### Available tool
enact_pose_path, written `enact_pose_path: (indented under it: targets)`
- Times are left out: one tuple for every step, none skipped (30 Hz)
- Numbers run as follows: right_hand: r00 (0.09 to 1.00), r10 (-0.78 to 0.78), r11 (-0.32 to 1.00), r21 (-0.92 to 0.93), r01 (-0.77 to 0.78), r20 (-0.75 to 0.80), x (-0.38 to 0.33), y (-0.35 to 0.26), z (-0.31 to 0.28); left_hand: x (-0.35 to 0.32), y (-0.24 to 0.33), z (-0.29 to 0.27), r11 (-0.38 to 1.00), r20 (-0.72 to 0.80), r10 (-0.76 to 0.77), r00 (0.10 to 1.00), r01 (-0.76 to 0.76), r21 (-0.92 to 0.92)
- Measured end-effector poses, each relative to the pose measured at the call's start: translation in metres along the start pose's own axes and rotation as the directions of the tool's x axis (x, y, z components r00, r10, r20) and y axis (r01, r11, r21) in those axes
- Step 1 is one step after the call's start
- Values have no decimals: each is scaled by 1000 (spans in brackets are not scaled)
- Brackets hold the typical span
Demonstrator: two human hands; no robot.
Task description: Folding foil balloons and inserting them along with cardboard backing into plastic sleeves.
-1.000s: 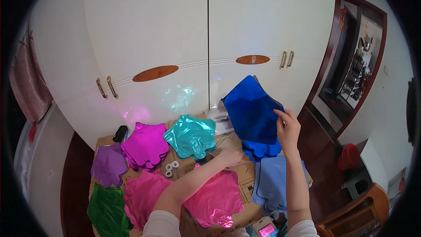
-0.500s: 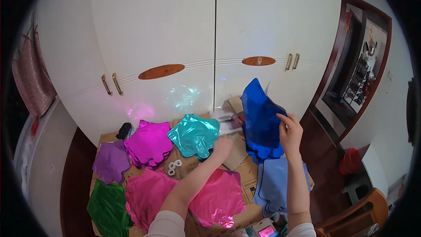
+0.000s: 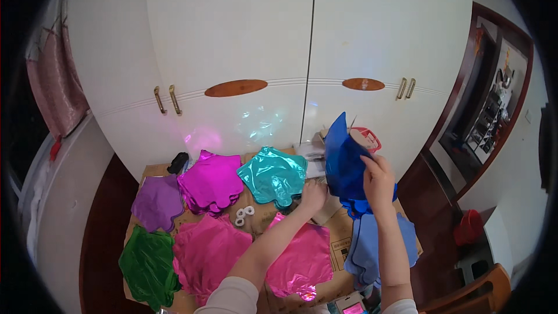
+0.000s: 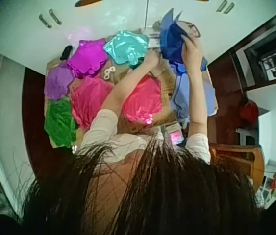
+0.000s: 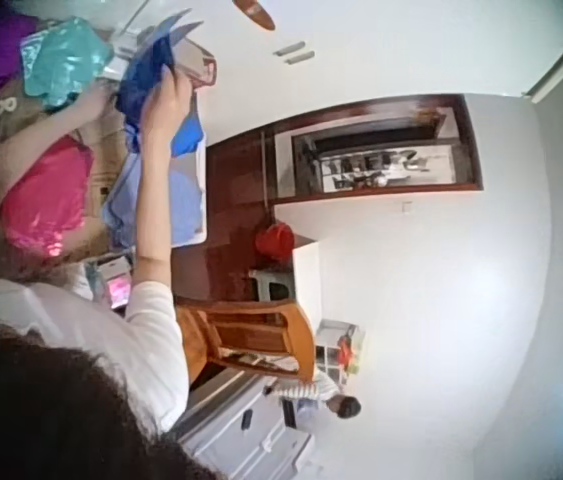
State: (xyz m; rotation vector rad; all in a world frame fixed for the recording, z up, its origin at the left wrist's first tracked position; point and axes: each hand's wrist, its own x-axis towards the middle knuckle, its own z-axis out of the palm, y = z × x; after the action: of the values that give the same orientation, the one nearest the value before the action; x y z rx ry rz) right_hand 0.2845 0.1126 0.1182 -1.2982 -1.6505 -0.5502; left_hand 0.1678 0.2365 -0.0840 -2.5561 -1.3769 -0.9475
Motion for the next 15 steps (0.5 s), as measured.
enact_pose_path:
  targets:
    - [997,-71,997,23,71,-6,3,-8,6,-4,-4,-4,999,-1,50,999,-50,0]
    - [989,-145,988,49,145,-14,7,-19,16,-11,-12,-10,995,-3,96,995,-96,3]
    - [977,-212,975,70,213,-22,9,-28,25,-20,-17,-19,989,-1,146,989,-146,3]
    - [954,-299,950,96,297,7,7,-32,41,-31,-21,-34,990,74,139,988,-139,0]
    - [924,-380,919,122,374,32,3,-34,60,-45,-23,-56,991,152,134,979,-135,-3]
    - [896,-439,888,182,421,67,1,-43,76,-60,-24,-81,992,228,127,965,-128,-7]
    - [863,-495,853,242,462,97,-3,-51,95,-74,-24,-106,991,266,130,955,-121,-51]
    - [831,-518,845,269,462,200,-13,-58,120,-89,-28,-133,991,304,128,944,-107,-86]
    - [787,-539,837,293,462,300,-30,-63,144,-102,-31,-158,994,340,99,935,-77,-78]
    - [755,-538,840,310,445,375,-48,-63,168,-112,-35,-176,996,373,78,925,-53,-76]
    - [719,-535,844,328,425,444,-69,-62,193,-122,-43,-190,997,432,52,900,-23,-71]
    - [677,-534,845,352,403,506,-86,-66,210,-133,-53,-204,998,491,18,871,12,-57]
    - [661,-528,849,362,386,534,-94,-73,218,-146,-63,-219,995,476,-56,878,86,-42]
    - [645,-518,855,367,366,563,-101,-74,224,-160,-71,-233,987,460,-124,879,156,-31]
    - [625,-509,861,368,352,592,-104,-74,228,-168,-77,-243,974,437,-190,879,224,-26]
